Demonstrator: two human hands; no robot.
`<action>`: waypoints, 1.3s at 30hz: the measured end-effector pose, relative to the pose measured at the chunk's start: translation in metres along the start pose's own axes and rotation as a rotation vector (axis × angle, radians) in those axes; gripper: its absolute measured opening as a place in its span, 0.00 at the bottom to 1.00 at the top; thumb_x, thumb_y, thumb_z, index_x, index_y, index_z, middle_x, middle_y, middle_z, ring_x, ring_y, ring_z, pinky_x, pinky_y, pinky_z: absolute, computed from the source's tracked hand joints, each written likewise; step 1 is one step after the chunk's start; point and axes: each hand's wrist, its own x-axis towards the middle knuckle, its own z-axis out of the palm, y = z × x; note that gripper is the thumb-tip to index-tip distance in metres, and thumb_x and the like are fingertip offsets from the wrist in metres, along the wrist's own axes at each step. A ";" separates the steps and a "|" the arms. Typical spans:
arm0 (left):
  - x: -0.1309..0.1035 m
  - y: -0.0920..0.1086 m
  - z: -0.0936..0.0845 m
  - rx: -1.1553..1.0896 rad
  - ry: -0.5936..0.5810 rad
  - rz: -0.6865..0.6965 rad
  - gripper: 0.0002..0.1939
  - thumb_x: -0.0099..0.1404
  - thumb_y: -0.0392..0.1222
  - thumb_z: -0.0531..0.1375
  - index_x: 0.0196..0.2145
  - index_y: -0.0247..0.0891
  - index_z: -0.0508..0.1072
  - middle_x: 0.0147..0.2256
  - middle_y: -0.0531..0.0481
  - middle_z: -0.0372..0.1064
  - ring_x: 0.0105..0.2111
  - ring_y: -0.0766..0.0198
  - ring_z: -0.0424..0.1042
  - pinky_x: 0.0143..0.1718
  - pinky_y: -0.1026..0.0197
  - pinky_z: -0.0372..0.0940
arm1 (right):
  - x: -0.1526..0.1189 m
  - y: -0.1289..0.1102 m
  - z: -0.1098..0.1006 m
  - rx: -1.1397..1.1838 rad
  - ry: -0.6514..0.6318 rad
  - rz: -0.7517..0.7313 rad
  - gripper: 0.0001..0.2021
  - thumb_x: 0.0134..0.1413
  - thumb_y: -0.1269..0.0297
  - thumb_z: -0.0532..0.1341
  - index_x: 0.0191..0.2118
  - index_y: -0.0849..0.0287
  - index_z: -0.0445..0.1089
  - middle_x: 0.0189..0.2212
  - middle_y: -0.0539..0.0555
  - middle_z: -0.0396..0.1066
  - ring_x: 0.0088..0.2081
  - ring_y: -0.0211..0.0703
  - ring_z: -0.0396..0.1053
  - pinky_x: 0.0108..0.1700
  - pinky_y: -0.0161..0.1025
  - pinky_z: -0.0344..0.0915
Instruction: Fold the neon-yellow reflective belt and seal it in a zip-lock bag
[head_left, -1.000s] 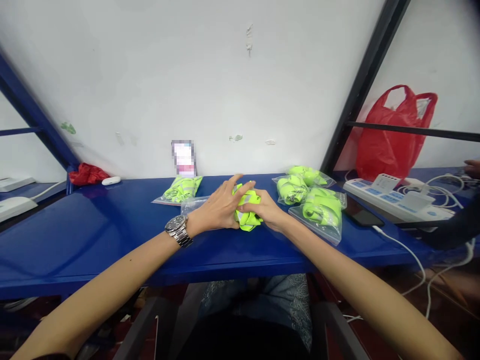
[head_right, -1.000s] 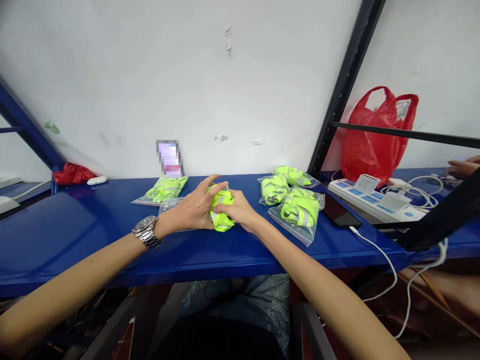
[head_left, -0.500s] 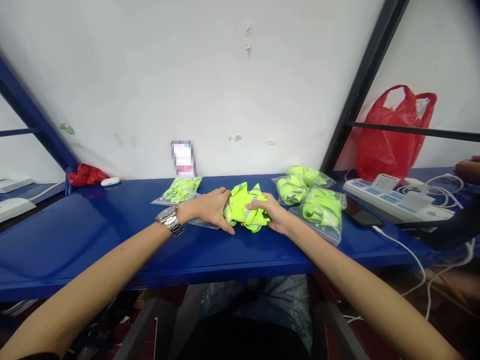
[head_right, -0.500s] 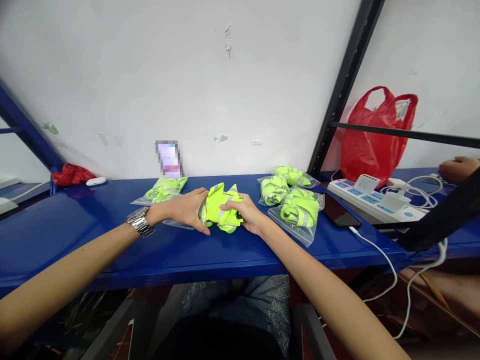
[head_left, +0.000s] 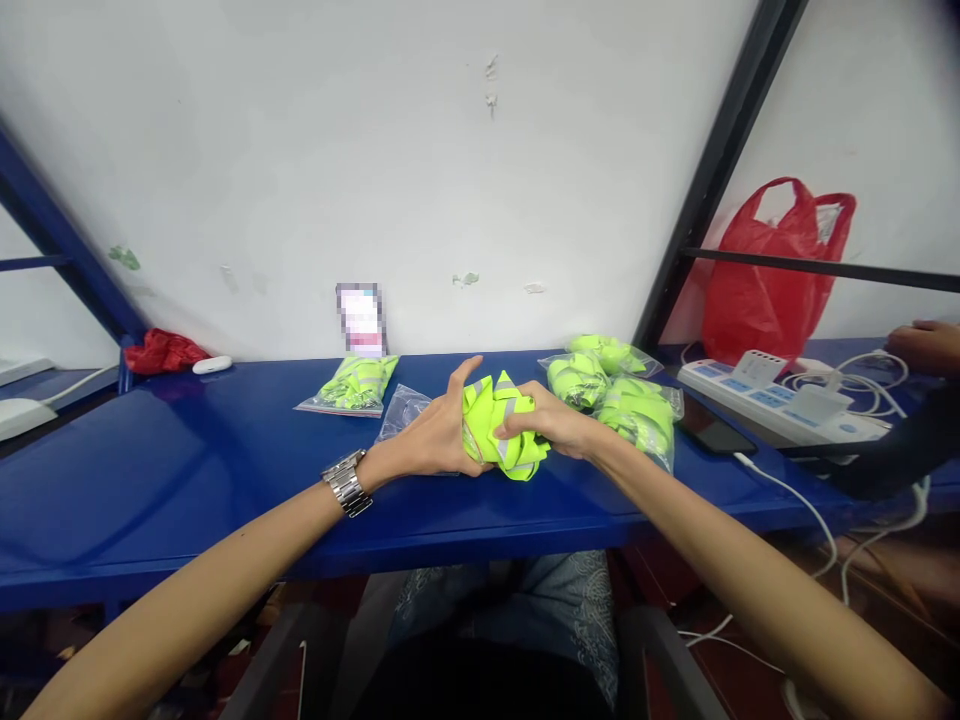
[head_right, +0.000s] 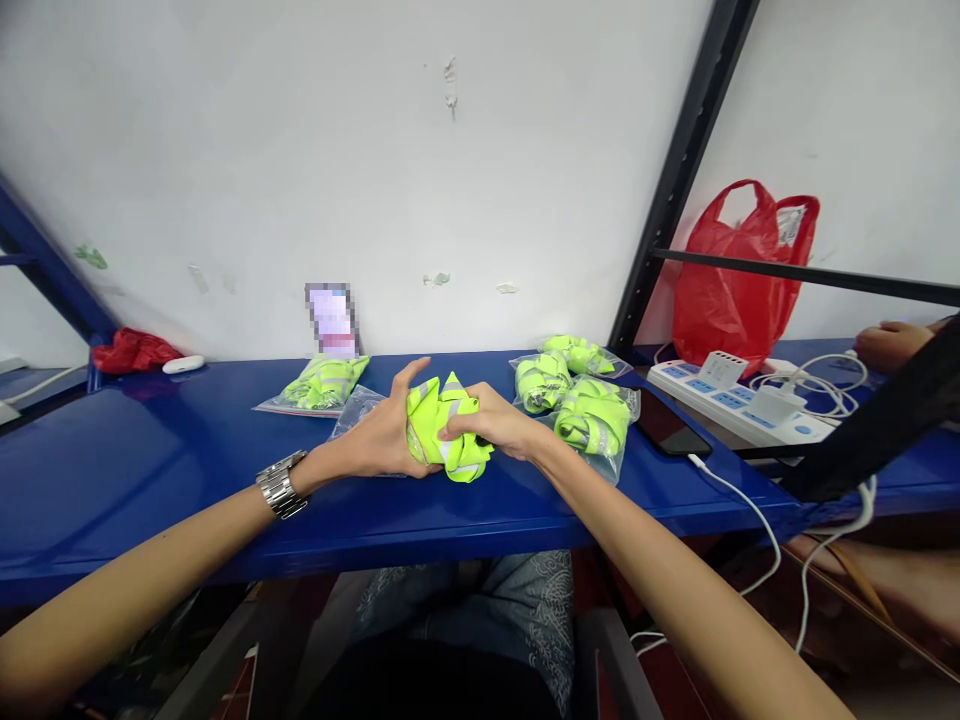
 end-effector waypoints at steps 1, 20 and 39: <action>0.001 -0.001 0.002 0.053 0.015 0.056 0.63 0.47 0.41 0.69 0.67 0.40 0.28 0.41 0.45 0.64 0.35 0.56 0.70 0.34 0.54 0.68 | -0.001 -0.001 0.000 -0.048 -0.007 0.000 0.07 0.33 0.71 0.67 0.25 0.63 0.70 0.21 0.48 0.70 0.23 0.35 0.66 0.26 0.33 0.63; 0.002 -0.009 -0.018 -0.051 0.384 -0.059 0.07 0.67 0.40 0.55 0.43 0.38 0.66 0.47 0.44 0.58 0.47 0.59 0.68 0.51 0.50 0.70 | 0.015 0.038 0.016 -1.410 0.220 -0.460 0.35 0.55 0.67 0.55 0.69 0.57 0.49 0.69 0.63 0.47 0.49 0.57 0.70 0.46 0.49 0.68; -0.004 -0.029 0.000 0.394 0.418 -0.241 0.04 0.65 0.33 0.52 0.35 0.35 0.66 0.35 0.44 0.69 0.36 0.57 0.70 0.40 0.53 0.67 | 0.012 0.030 0.027 -1.706 0.171 -0.356 0.33 0.58 0.68 0.54 0.69 0.54 0.47 0.71 0.63 0.34 0.44 0.58 0.70 0.33 0.46 0.69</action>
